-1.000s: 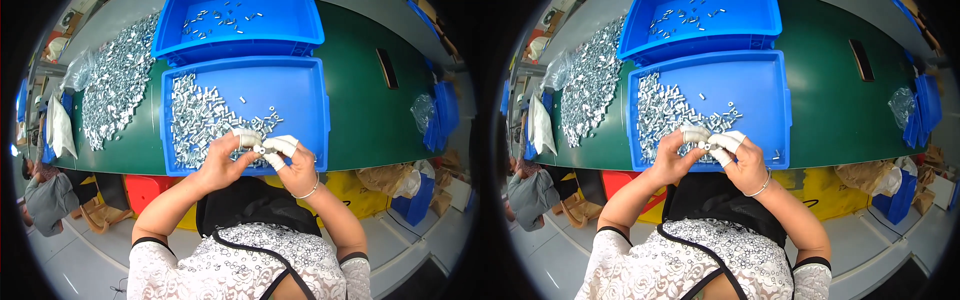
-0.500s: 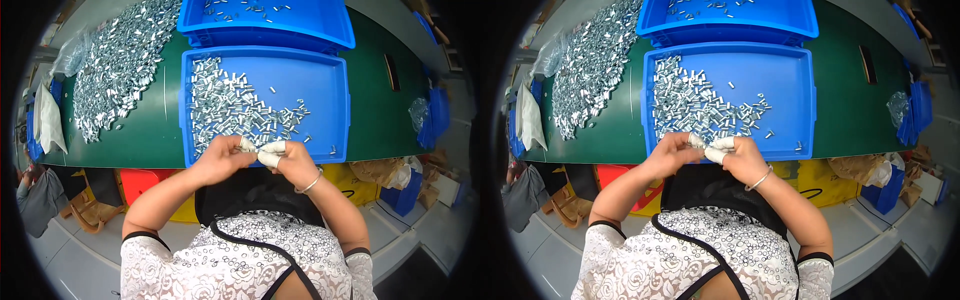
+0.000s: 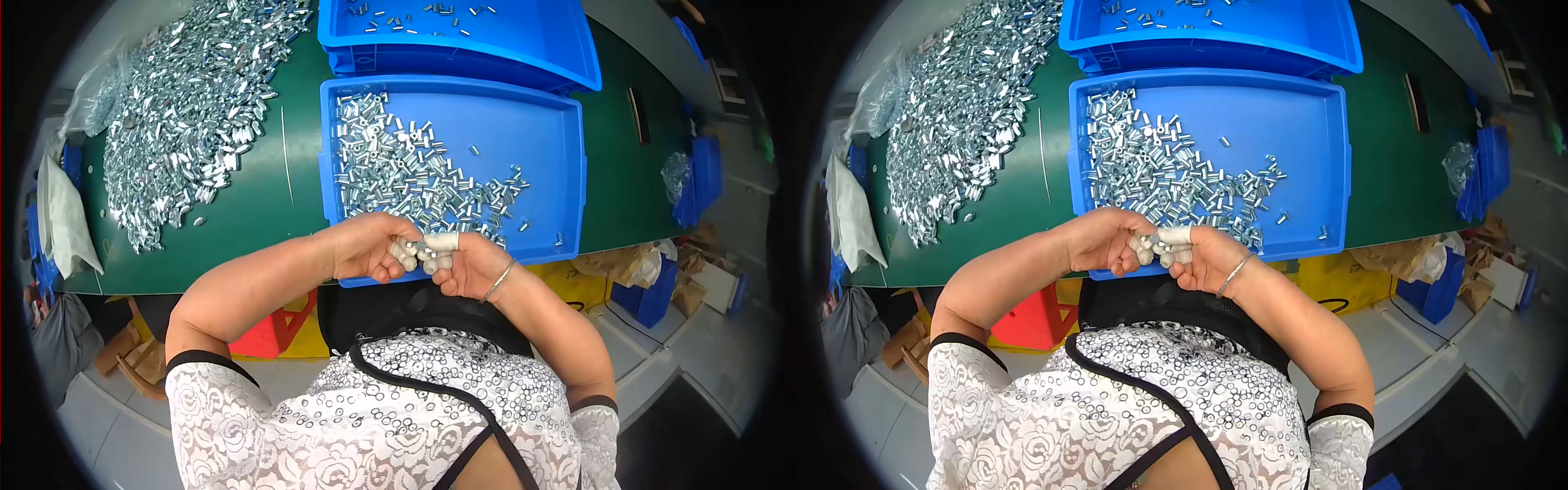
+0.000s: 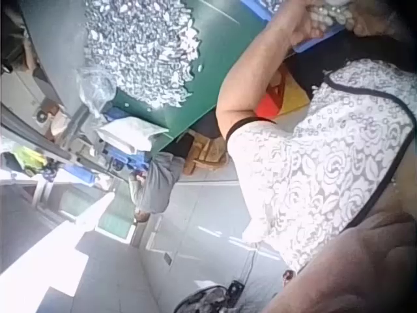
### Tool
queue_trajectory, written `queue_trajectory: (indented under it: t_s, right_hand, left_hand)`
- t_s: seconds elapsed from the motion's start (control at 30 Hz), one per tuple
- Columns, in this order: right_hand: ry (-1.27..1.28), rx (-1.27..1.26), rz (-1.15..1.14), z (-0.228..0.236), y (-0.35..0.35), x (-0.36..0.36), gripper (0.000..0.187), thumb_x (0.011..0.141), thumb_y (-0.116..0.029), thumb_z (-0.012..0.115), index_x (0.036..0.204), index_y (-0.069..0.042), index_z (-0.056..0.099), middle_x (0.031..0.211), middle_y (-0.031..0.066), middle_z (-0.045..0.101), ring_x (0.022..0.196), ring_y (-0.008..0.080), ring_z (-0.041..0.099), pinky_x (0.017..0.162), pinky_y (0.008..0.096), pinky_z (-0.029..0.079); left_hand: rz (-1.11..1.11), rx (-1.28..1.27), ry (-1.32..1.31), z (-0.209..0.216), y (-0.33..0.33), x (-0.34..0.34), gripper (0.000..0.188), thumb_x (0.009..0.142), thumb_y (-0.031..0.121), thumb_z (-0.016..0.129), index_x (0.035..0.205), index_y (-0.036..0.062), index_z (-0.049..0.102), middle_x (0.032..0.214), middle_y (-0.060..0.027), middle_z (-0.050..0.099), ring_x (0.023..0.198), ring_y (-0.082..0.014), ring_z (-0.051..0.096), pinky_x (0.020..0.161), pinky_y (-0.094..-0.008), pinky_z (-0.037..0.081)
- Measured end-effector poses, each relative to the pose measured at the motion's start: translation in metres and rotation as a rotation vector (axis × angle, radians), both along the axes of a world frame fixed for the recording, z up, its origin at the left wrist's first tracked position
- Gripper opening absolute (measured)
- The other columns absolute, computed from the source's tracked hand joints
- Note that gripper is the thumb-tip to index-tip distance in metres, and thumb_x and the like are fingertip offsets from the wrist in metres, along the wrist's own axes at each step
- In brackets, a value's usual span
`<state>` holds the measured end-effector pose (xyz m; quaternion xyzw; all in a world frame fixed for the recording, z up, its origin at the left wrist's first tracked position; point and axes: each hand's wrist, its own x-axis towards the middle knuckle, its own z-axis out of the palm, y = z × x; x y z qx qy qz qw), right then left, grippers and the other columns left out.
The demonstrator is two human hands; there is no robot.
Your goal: Inspect and sort small metal hardware components into blue bins at a factory workstation.
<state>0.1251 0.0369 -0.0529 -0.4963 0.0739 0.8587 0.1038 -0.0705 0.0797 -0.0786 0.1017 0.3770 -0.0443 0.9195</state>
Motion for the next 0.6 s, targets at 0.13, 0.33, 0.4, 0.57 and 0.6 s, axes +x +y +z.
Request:
queue_trajectory:
  t_s: [0.13, 0.33, 0.4, 0.57, 0.6]
  right_hand:
    - [0.038, 0.023, -0.048, -0.008, -0.003, 0.009, 0.019, 0.084, -0.023, 0.061, 0.090, -0.006, 0.062, 0.074, 0.0011, 0.061, 0.057, 0.0089, 0.055, 0.047, 0.0218, 0.040]
    - [-0.745, 1.035, 0.512, 0.024, -0.010, -0.011, 0.025, 0.079, -0.020, 0.069, 0.095, -0.002, 0.062, 0.074, 0.0036, 0.064, 0.059, 0.0104, 0.058, 0.053, 0.0253, 0.046]
    - [-0.873, 1.178, 0.644, 0.041, -0.006, -0.014, 0.030, 0.076, -0.021, 0.071, 0.096, 0.000, 0.063, 0.072, 0.0057, 0.064, 0.059, 0.0118, 0.060, 0.054, 0.0290, 0.048]
    - [-0.746, 1.095, 0.506, 0.059, -0.001, 0.007, 0.028, 0.077, -0.015, 0.071, 0.099, 0.000, 0.062, 0.077, 0.0028, 0.065, 0.065, 0.0056, 0.057, 0.061, 0.0230, 0.048]
    - [-0.766, 1.073, 0.406, 0.055, -0.003, 0.019, 0.028, 0.077, -0.014, 0.071, 0.099, 0.000, 0.062, 0.077, 0.0035, 0.065, 0.065, 0.0060, 0.057, 0.062, 0.0229, 0.048]
  left_hand:
    - [-0.074, 0.131, 0.011, 0.004, 0.008, 0.004, 0.025, 0.087, 0.021, 0.049, 0.089, -0.0022, 0.058, 0.073, -0.0102, 0.060, 0.054, -0.0160, 0.057, 0.044, -0.0271, 0.046]
    - [-0.097, 0.450, 0.046, 0.015, 0.009, 0.015, 0.027, 0.088, 0.020, 0.047, 0.095, -0.0040, 0.057, 0.079, -0.0123, 0.061, 0.064, -0.0181, 0.063, 0.057, -0.0298, 0.055]
    - [0.020, 0.310, 0.030, 0.018, 0.003, 0.027, 0.027, 0.089, 0.019, 0.046, 0.095, -0.0042, 0.057, 0.080, -0.0121, 0.061, 0.065, -0.0174, 0.063, 0.056, -0.0278, 0.054]
    - [0.204, 0.017, 0.051, 0.011, 0.008, 0.042, 0.025, 0.090, 0.017, 0.046, 0.099, -0.0030, 0.056, 0.082, -0.0099, 0.061, 0.064, -0.0127, 0.059, 0.049, -0.0213, 0.046]
    - [0.184, 0.017, 0.075, 0.013, 0.010, 0.043, 0.024, 0.090, 0.017, 0.046, 0.100, -0.0022, 0.056, 0.083, -0.0090, 0.061, 0.063, -0.0111, 0.057, 0.048, -0.0200, 0.044]
